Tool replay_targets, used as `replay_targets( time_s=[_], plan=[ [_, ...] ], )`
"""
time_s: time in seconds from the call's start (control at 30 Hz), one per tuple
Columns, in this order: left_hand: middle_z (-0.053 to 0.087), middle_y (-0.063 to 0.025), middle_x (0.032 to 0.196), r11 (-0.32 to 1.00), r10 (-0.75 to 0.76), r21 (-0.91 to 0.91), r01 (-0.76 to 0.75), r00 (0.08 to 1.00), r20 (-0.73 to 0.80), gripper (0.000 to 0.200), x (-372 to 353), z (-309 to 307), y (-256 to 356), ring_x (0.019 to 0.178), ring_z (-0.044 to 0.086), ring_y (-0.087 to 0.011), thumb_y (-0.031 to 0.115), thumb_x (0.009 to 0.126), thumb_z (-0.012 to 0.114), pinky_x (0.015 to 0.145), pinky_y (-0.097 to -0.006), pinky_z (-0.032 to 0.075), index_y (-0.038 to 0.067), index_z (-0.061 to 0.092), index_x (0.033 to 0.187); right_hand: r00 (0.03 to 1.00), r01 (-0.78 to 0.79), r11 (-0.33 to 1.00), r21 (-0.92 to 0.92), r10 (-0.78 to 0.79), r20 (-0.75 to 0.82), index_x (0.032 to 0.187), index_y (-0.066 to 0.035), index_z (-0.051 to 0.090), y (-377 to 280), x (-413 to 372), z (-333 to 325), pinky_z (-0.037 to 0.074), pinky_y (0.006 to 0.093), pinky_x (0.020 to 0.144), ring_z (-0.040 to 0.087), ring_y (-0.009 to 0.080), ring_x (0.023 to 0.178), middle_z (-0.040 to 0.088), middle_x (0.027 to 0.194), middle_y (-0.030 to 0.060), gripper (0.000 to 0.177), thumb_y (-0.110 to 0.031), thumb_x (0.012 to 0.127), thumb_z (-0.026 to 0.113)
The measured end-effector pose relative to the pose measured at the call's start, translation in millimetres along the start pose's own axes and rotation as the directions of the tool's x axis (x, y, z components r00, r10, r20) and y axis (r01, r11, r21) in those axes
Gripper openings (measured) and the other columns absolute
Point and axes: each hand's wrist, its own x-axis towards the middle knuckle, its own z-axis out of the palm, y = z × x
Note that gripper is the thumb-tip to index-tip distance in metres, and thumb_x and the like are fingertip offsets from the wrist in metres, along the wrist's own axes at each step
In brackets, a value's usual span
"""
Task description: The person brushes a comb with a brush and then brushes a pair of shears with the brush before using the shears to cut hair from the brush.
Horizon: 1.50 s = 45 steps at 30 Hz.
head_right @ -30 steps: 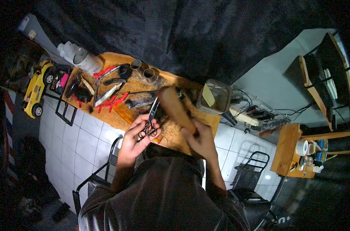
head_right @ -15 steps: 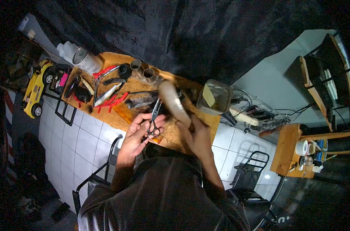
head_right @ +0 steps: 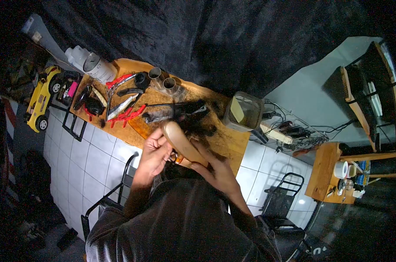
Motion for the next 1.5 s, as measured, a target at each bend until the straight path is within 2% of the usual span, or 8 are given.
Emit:
replay_targets(
  time_s=[0.07, 0.33, 0.63, 0.73, 1.0, 1.17, 1.4, 1.5],
  plan=[
    [0.065, -0.0123, 0.116, 0.971, -0.026, 0.238, 0.013, 0.998, 0.049, 0.044, -1.1, 4.9, -8.1, 0.104, 0.061, -0.0138, -0.008, 0.088, 0.06, 0.091, -0.0263, 0.05, -0.002, 0.05, 0.13, 0.996, 0.005, 1.0, -0.022, -0.007, -0.084, 0.134, -0.004, 0.049, -3.3, 4.6, 5.2, 0.04, 0.0407, 0.101, 0.053, 0.0368, 0.118, 0.057, 0.125, 0.0223, 0.056, -0.017, 0.085, 0.07],
    [0.069, -0.0119, 0.106, 0.962, -0.129, 0.247, 0.115, 0.991, 0.043, 0.055, -5.1, 31.4, -5.1, 0.094, 0.064, -0.0128, -0.013, 0.081, 0.063, 0.082, -0.0262, 0.051, -0.003, 0.048, 0.133, 0.9, 0.009, 1.0, -0.008, -0.012, -0.435, 0.129, 0.004, 0.048, 3.5, 27.4, 1.3, 0.043, 0.0403, 0.092, 0.057, 0.037, 0.107, 0.057, 0.115, 0.0234, 0.045, -0.011, 0.089, 0.061],
    [0.064, -0.0021, 0.09, 0.966, -0.018, 0.256, 0.03, 0.999, -0.051, 0.02, 2.9, 13.6, -3.7, 0.08, 0.058, -0.0068, 0.001, 0.095, 0.053, 0.072, -0.0221, 0.048, -0.003, 0.062, 0.113, 0.999, -0.008, 0.988, 0.153, 0.014, -0.039, 0.12, 0.004, 0.057, 7.0, -2.0, 5.2, 0.045, 0.0375, 0.091, 0.06, 0.032, 0.104, 0.061, 0.113, 0.0213, 0.042, -0.022, 0.089, 0.067],
    [0.062, -0.0017, 0.08, 0.767, -0.118, 0.642, -0.008, 0.981, 0.153, 0.014, -2.5, 5.2, -1.4, 0.073, 0.055, -0.0059, 0.004, 0.097, 0.053, 0.065, -0.0225, 0.046, -0.003, 0.063, 0.101, 0.991, 0.035, 0.998, 0.057, -0.028, -0.133, 0.122, 0.004, 0.056, 7.2, 6.3, 4.2, 0.045, 0.037, 0.09, 0.061, 0.0327, 0.104, 0.062, 0.112, 0.0222, 0.042, -0.019, 0.088, 0.066],
    [0.059, 0.0004, 0.078, 0.821, -0.214, 0.566, 0.077, 0.96, 0.18, 0.029, -7.1, 10.0, 9.3, 0.073, 0.056, -0.0059, 0.01, 0.097, 0.054, 0.067, -0.0213, 0.047, -0.001, 0.059, 0.125, 0.903, 0.001, 1.0, 0.007, 0.002, -0.429, 0.124, 0.004, 0.053, 9.6, 33.5, 0.8, 0.046, 0.0379, 0.088, 0.062, 0.0336, 0.101, 0.063, 0.107, 0.0226, 0.037, -0.012, 0.091, 0.058],
    [0.066, -0.0085, 0.102, 0.976, -0.182, 0.139, 0.168, 0.978, 0.101, 0.037, -7.0, -4.8, 14.7, 0.084, 0.063, -0.0105, 0.005, 0.096, 0.053, 0.076, -0.0247, 0.052, -0.001, 0.05, 0.133, 0.943, -0.072, 0.982, 0.172, 0.123, -0.308, 0.124, 0.001, 0.055, 12.2, 25.0, -8.0, 0.047, 0.0369, 0.09, 0.064, 0.0297, 0.102, 0.065, 0.108, 0.021, 0.04, -0.019, 0.09, 0.064],
    [0.052, -0.0148, 0.135, 0.913, 0.084, 0.375, -0.16, 0.974, 0.211, 0.04, -2.4, -9.6, 6.0, 0.111, 0.06, -0.0195, -0.006, 0.092, 0.053, 0.085, -0.0282, 0.051, -0.003, 0.049, 0.132, 0.995, 0.1, 0.994, -0.035, -0.099, 0.03, 0.117, -0.004, 0.064, 9.9, 13.7, -2.4, 0.046, 0.038, 0.095, 0.061, 0.0336, 0.11, 0.064, 0.117, 0.0192, 0.046, -0.027, 0.08, 0.077],
    [0.052, -0.0161, 0.135, 0.934, -0.14, 0.352, 0.063, 0.97, 0.199, 0.045, -8.6, -6.8, 16.9, 0.111, 0.061, -0.0241, -0.007, 0.093, 0.051, 0.084, -0.0308, 0.053, -0.001, 0.045, 0.137, 0.99, 0.01, 0.993, -0.12, -0.027, -0.138, 0.118, 0.002, 0.062, 12.1, 17.0, -4.0, 0.046, 0.0371, 0.094, 0.062, 0.0319, 0.108, 0.064, 0.114, 0.0216, 0.043, -0.019, 0.082, 0.073]
  ],
)
